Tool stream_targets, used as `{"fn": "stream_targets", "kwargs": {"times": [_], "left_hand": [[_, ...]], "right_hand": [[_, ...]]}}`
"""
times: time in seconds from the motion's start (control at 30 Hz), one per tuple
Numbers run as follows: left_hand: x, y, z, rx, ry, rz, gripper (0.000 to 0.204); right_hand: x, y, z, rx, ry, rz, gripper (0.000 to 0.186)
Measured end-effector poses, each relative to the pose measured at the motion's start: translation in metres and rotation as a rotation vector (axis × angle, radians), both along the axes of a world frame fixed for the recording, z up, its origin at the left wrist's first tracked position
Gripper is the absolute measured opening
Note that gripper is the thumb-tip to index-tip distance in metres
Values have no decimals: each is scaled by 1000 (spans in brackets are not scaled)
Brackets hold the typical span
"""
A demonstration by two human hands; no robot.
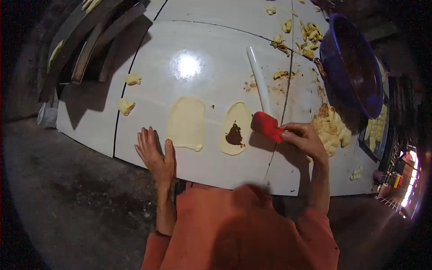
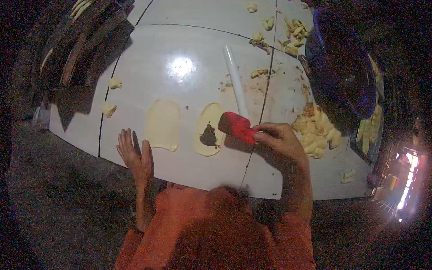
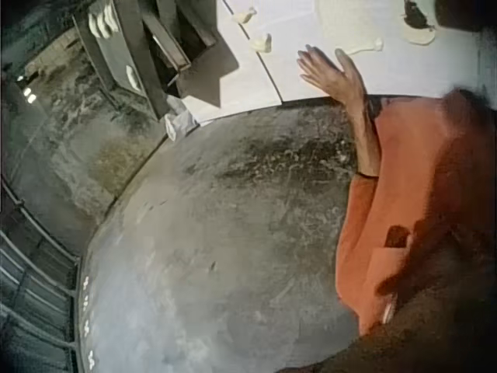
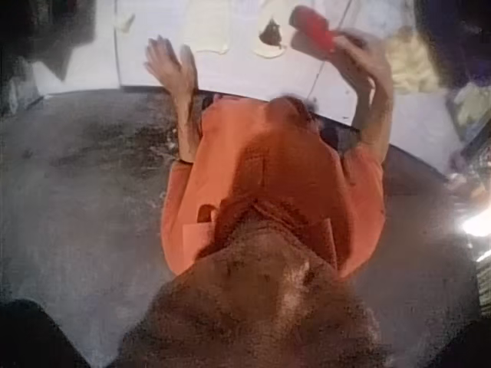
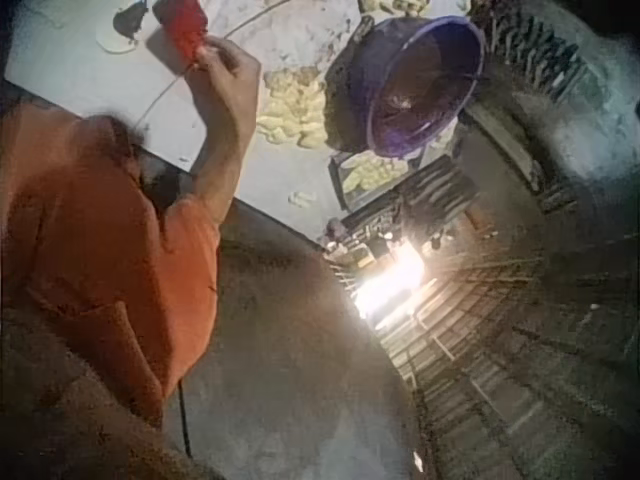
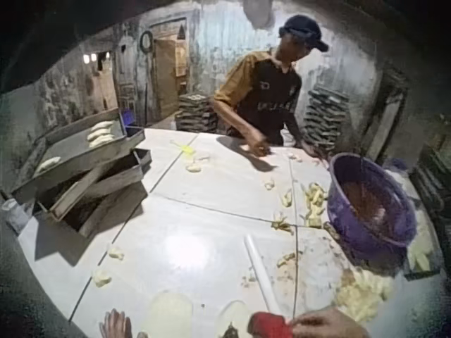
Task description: The person flattens pieces of dough using a rolling pin and by hand, spreads chocolate filling onto the dough using a spatula, places banana pieces on the filling, rolls the dough up, and places the rolled dough onto a baking tray.
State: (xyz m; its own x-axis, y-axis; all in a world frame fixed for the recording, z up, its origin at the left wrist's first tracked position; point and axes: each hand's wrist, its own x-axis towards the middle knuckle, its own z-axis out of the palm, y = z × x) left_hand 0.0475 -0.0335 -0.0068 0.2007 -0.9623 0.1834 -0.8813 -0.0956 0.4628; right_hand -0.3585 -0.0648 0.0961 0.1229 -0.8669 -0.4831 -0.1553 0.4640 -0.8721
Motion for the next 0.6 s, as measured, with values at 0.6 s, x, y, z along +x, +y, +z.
{"fn": "stream_targets", "kwargs": {"times": [0.6], "left_hand": [[4,2,-7,91,-157,8,62]], "right_hand": [[-297,-124,29,-323,1259,-117,42]]}}
